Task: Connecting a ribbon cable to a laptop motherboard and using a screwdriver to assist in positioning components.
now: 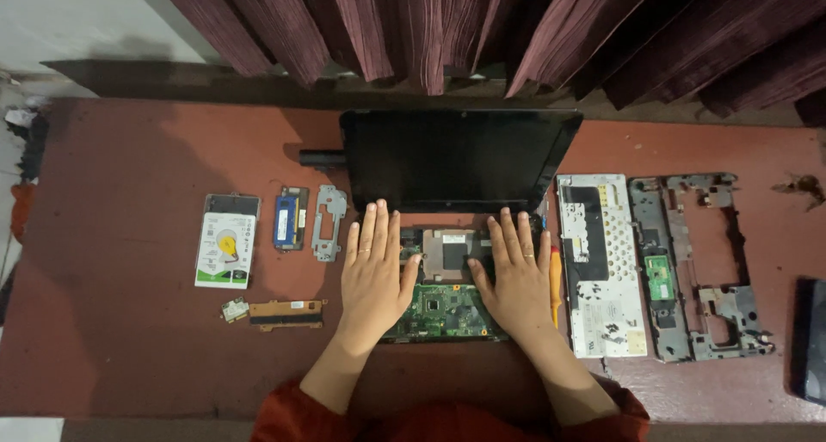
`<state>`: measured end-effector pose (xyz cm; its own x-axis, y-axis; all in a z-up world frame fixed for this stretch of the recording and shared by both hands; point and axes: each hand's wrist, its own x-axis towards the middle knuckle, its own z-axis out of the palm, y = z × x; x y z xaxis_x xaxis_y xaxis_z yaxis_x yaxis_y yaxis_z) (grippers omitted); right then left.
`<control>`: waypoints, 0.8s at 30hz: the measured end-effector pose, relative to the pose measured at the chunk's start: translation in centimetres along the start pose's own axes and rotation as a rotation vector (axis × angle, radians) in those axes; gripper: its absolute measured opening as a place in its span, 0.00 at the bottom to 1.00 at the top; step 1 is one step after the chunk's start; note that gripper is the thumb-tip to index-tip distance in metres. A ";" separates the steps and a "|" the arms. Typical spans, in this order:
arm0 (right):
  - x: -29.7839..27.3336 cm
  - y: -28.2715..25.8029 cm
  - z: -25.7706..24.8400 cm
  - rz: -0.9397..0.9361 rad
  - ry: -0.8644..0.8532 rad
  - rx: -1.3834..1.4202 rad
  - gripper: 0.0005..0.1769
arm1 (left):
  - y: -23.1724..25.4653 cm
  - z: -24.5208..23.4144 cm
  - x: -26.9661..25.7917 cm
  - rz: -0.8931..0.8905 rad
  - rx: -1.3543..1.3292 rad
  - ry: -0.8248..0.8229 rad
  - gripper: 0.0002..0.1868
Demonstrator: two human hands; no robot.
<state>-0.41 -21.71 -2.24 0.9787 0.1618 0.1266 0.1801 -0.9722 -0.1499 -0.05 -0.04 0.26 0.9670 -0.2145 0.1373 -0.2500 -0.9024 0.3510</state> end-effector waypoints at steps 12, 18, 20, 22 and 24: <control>0.6 3.4 -2.4 0.030 0.228 0.299 0.27 | -0.3 -1.4 -0.3 0.014 -0.236 0.456 0.15; -2.1 4.7 -6.8 0.362 -0.032 0.132 0.20 | -0.8 -2.5 -1.7 -0.031 -0.339 0.604 0.25; -2.7 5.4 -5.8 0.396 -0.105 0.147 0.23 | -0.7 -3.7 -2.9 -0.022 -0.367 0.605 0.29; -3.3 5.7 -5.1 0.421 -0.181 0.162 0.28 | -0.8 -4.5 -4.3 -0.022 -0.392 0.611 0.33; -3.5 5.7 -4.7 0.401 -0.118 0.177 0.29 | -1.0 -5.3 -5.7 -0.346 -0.321 0.586 0.27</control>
<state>-3.29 -28.61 1.09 0.9773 -0.1933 -0.0871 -0.2114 -0.9197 -0.3307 -5.54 4.08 3.99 0.8314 0.3763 0.4090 -0.0251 -0.7097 0.7040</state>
